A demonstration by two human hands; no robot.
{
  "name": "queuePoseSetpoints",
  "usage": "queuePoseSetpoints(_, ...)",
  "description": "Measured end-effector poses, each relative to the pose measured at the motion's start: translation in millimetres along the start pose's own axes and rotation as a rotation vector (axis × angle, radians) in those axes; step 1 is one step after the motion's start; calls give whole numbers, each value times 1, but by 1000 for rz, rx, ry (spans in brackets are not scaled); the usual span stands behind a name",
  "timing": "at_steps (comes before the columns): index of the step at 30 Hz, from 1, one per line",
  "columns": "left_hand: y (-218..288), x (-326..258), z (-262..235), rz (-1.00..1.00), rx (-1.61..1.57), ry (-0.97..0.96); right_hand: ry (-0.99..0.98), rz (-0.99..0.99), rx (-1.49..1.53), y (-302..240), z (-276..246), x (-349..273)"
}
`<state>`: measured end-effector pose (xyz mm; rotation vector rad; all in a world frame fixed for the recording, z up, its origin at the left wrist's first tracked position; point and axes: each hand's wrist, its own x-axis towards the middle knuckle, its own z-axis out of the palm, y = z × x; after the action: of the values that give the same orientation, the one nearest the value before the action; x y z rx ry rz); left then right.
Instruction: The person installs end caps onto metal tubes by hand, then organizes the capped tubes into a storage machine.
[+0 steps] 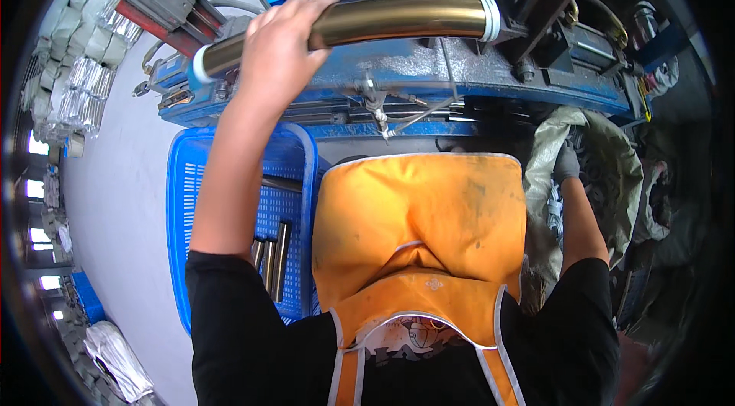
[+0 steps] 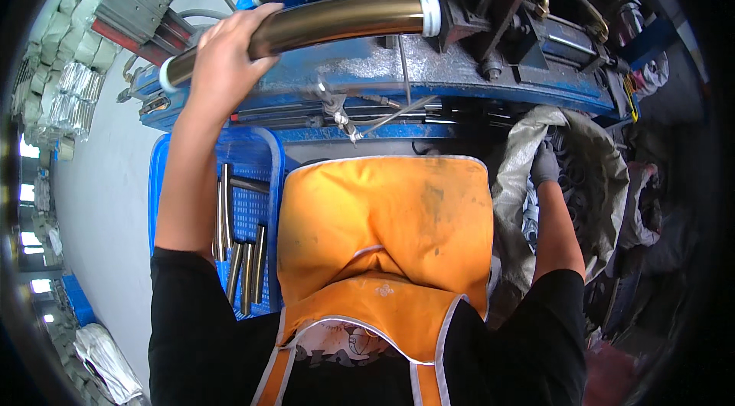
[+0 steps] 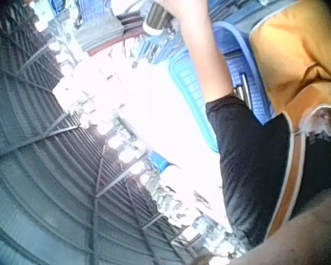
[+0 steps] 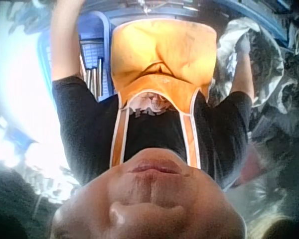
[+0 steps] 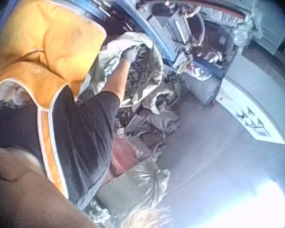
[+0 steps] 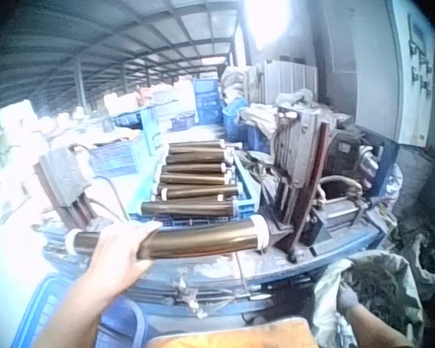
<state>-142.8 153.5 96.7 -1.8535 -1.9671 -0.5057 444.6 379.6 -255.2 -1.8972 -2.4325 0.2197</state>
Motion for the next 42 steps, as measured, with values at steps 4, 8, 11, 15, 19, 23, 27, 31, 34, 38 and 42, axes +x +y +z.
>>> queuePoseSetpoints(4,-16,30,60,-16,-65,-178,-19,11,-44,-8,-7,2)
queuePoseSetpoints(8,-27,40,117,-110,-20,-286,-106,26,-39,-5,-4,7)
queuePoseSetpoints(11,-16,46,126,-150,-27,-418,-122,166,158,35,24,3)
queuePoseSetpoints(15,-31,6,122,-168,37,-235,-125,184,79,-27,-22,11)
queuePoseSetpoints(19,-51,-46,106,-132,-31,119,-142,283,-116,-1,-10,12)
queuePoseSetpoints(23,-97,-159,75,-304,-16,287,-153,184,-179,6,-15,14)
queuePoseSetpoints(27,-139,-335,99,-796,-143,-32,-182,26,-213,37,-9,14)
queuePoseSetpoints(31,-114,-501,156,-1133,-276,-594,-111,-259,-237,79,-7,-6)
queuePoseSetpoints(34,-71,-549,170,-1198,-198,-1069,-225,-314,-319,63,-29,-21)
queuePoseSetpoints(38,-32,-619,211,-1362,-502,-1063,-260,-275,-336,23,-60,-54)
queuePoseSetpoints(42,0,-658,257,-1512,-890,-1027,-248,-103,-279,9,-74,-71)
